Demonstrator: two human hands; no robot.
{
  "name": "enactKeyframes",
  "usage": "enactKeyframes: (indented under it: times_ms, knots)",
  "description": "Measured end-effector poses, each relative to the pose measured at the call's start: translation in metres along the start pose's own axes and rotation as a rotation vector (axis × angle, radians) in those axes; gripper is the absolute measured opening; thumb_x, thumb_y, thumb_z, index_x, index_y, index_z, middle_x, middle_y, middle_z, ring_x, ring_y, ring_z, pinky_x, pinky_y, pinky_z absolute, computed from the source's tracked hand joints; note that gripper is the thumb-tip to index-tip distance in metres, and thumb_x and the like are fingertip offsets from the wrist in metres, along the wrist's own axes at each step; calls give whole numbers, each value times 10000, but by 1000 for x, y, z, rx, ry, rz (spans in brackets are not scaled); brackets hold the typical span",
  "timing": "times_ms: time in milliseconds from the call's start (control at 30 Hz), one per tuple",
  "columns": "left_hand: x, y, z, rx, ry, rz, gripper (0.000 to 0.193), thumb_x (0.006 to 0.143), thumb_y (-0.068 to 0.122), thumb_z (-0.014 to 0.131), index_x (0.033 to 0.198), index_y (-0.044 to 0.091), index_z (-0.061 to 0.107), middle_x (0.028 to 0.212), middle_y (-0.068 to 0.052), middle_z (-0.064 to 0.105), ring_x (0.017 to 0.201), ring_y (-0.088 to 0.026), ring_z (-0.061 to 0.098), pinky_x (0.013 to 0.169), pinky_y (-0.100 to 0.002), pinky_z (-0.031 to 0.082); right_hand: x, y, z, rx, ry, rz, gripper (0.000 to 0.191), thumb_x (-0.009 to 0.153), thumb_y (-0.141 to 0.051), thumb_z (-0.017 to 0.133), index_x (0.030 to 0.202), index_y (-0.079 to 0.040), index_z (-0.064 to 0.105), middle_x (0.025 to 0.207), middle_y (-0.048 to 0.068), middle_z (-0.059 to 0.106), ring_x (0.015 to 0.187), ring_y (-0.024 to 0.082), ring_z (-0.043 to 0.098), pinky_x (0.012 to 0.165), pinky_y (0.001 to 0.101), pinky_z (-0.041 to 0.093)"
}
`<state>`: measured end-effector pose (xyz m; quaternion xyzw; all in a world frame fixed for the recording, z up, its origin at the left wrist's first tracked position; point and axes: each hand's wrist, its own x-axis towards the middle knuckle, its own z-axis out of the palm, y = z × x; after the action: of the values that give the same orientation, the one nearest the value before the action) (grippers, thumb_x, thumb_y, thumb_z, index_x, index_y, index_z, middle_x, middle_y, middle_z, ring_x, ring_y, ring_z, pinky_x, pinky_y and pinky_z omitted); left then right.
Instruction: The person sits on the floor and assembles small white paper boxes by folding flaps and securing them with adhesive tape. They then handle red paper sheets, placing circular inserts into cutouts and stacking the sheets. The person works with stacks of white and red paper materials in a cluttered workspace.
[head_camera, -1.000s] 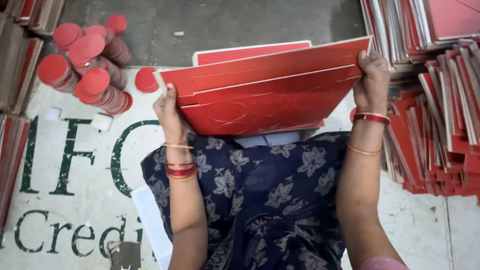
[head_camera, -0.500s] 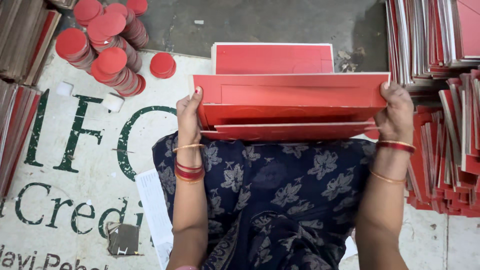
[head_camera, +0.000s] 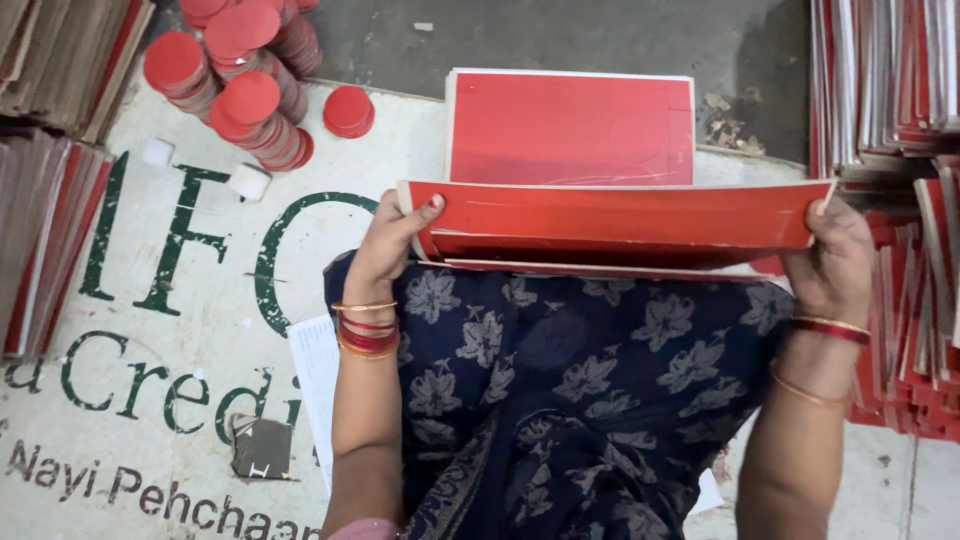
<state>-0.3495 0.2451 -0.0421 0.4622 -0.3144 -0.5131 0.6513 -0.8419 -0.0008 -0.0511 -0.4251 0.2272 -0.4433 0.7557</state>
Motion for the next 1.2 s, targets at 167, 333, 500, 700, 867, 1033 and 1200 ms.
enactKeyframes:
  times_ms: [167,333,500,700,867,1033,1200]
  knots:
    - [2,-4,2,-66,-55,-115,538,986,285,703,1374,-60,562,1281,-139,682,1169,-189,651,1017,-330,527,-3,0,-11,-53,116,88,267,1210,-186,586,1242,75,630,1196,166,702,1068,248,698,1058,387,550]
    - [12,-8,-11,-184,-228,-196,595,996,288,691,1426,-87,519,1350,-189,652,1242,-255,638,1067,-386,514,-5,-1,-18,-92,154,136,242,1230,-191,569,1166,40,599,1161,154,703,1061,255,710,959,382,574]
    - [22,-26,-21,-313,-310,-233,624,988,244,702,1472,-70,466,1419,-183,606,1291,-271,606,1116,-404,489,-6,-1,-14,-157,163,168,274,1208,-209,567,1208,59,627,1124,146,708,1015,240,709,918,359,575]
    - [16,-49,-37,-342,-141,-249,565,999,233,681,1443,-67,501,1384,-166,623,1265,-271,626,1110,-415,500,0,-1,-5,-177,140,181,266,1134,-230,566,1216,12,639,1154,112,710,1054,219,697,952,361,555]
    - [14,-55,-45,-280,-34,-175,468,1021,251,655,1374,-37,548,1273,-140,673,1170,-264,661,1038,-408,538,-11,6,0,-143,152,108,246,1038,-234,666,1207,-57,650,1138,52,707,1056,183,688,952,348,564]
    - [13,-55,-48,-254,-28,-206,469,1028,269,651,1359,-50,559,1248,-153,684,1141,-281,674,1007,-415,540,-30,1,0,-204,129,101,245,992,-135,746,1185,-12,661,1137,57,716,1049,164,687,959,330,559]
    - [10,-69,-68,-293,-49,-264,469,993,243,677,1353,-34,559,1268,-131,688,1159,-264,687,1030,-408,553,-24,-4,-6,-211,188,338,238,970,-106,699,1165,29,681,1068,106,744,936,192,712,873,327,571]
